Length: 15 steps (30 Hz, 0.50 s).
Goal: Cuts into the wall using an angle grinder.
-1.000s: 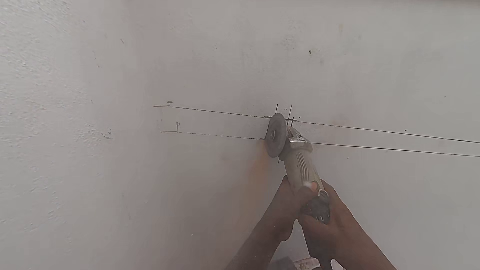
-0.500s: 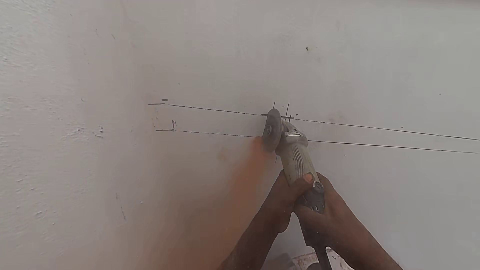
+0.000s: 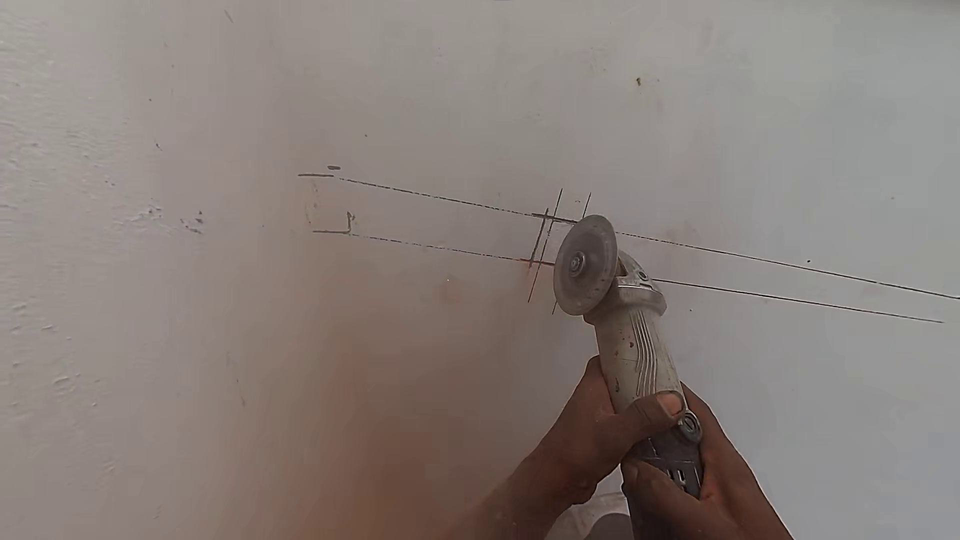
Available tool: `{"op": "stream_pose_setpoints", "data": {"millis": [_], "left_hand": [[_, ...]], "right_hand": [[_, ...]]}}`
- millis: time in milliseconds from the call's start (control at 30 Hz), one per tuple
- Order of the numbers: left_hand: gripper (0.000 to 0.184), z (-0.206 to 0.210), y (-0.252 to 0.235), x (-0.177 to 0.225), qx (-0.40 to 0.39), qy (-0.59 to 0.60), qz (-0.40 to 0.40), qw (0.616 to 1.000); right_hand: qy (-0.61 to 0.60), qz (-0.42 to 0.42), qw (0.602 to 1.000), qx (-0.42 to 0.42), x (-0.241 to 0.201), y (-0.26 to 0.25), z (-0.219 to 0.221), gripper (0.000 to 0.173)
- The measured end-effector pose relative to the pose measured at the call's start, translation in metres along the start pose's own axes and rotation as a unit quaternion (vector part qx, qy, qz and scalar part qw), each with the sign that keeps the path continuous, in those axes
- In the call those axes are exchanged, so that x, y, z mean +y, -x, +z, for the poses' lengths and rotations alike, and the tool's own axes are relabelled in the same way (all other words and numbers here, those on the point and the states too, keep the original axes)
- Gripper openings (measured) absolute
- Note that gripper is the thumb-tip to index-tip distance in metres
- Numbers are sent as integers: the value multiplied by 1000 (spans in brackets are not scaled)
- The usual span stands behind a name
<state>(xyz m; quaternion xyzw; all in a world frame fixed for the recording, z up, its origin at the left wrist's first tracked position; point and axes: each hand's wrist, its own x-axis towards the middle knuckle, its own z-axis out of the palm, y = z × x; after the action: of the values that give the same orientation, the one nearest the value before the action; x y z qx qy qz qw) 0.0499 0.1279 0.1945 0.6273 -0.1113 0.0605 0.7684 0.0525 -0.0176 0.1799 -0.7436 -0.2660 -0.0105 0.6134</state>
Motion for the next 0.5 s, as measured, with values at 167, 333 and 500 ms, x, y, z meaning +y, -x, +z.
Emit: {"op": "stream_pose_setpoints", "data": {"millis": [167,333,500], "left_hand": [[71,4,-3,-7,22,20,-1,1000],[71,-5,-5,-2,39,14,1,999],[65,-8,-7,6,48,17,13,999]], "right_hand": [[-164,26,985,-49,13,-9,-4,107],[-165,30,985,-49,9,-21,5,101],[-136,35,988,-62,-1,-32,5,100]]}}
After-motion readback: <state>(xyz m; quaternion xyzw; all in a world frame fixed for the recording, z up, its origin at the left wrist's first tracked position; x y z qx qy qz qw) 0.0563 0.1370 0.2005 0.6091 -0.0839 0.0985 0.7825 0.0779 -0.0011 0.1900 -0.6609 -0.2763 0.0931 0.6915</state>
